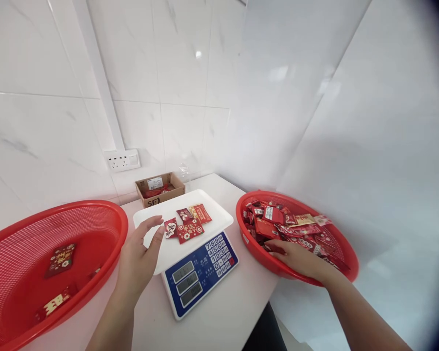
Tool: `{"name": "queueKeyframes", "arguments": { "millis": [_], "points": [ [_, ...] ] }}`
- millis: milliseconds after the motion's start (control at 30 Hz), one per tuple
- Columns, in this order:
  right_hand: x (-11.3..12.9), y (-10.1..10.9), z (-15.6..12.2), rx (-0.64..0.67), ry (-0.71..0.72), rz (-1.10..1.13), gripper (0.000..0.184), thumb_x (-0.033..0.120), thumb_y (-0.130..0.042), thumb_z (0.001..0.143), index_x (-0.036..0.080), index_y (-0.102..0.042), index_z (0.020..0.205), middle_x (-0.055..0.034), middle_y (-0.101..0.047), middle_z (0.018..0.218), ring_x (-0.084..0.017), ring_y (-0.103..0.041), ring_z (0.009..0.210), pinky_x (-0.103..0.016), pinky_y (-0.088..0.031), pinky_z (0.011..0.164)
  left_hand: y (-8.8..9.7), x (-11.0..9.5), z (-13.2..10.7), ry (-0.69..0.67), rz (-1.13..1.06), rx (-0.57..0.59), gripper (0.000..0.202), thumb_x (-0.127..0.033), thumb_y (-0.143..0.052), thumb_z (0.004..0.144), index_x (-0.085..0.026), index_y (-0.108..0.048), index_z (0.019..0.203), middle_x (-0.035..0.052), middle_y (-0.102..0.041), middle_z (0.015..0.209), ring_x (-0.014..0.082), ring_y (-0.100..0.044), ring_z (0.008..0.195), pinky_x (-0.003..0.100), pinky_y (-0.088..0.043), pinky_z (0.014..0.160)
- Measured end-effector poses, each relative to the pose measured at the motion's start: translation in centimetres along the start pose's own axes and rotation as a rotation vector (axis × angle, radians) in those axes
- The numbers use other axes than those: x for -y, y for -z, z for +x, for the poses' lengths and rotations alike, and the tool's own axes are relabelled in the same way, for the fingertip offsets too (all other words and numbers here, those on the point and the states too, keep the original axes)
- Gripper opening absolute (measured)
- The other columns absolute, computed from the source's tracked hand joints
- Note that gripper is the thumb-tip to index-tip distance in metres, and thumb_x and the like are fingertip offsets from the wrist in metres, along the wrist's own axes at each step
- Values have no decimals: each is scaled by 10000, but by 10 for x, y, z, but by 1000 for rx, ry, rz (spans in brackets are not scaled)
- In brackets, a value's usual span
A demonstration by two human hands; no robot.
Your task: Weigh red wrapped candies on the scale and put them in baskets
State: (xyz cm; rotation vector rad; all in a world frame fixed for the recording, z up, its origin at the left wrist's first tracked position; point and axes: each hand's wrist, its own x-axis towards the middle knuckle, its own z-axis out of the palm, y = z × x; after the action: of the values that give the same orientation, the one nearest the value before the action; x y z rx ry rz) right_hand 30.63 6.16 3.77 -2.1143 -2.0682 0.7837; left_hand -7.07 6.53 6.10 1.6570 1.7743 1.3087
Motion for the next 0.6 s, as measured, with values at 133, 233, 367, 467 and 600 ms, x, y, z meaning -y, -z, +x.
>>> {"name": "queueKeyframes", "arguments": {
  "millis": [133,233,367,467,600],
  "points": [
    [-5,0,8,49,-1,6,561,268,-507,858,183,-513,1413,-86,-548,1427,-308,-537,1275,-417,-413,1064,-3,-1,0,-17,35,0,449,-595,-494,854,-265,-642,1119,59,-706,1215,311,-655,1048,336,-501,639],
    [-3,0,11,65,-1,-1,564,260,-542,824,238,-550,1387,-80,-580,1395,-347,-553,1247,-467,-412,1044,-4,-1,1,-40,66,12,459,-603,-477,858,-263,-645,1118,62,-712,1204,290,-679,964,317,-491,596],
    [4,2,8,104,9,7,495,216,-514,810,265,-643,1285,-69,-649,1308,-334,-608,1174,-446,-451,990,-4,0,2,-42,84,39,499,-624,-464,851,-251,-650,1126,80,-710,1205,280,-689,912,308,-497,567],
    [8,4,6,132,16,8,484,191,-494,795,248,-674,1240,-69,-663,1286,-329,-622,1151,-441,-457,981,-4,0,2,-28,80,51,507,-633,-458,846,-252,-648,1123,73,-708,1210,283,-678,956,304,-505,574],
    [9,5,5,161,38,20,474,191,-460,805,259,-687,1216,-44,-681,1261,-306,-638,1132,-416,-471,971,-4,-1,2,-29,70,67,503,-628,-455,847,-249,-648,1115,74,-706,1214,280,-674,978,297,-511,579]
  ]
}}
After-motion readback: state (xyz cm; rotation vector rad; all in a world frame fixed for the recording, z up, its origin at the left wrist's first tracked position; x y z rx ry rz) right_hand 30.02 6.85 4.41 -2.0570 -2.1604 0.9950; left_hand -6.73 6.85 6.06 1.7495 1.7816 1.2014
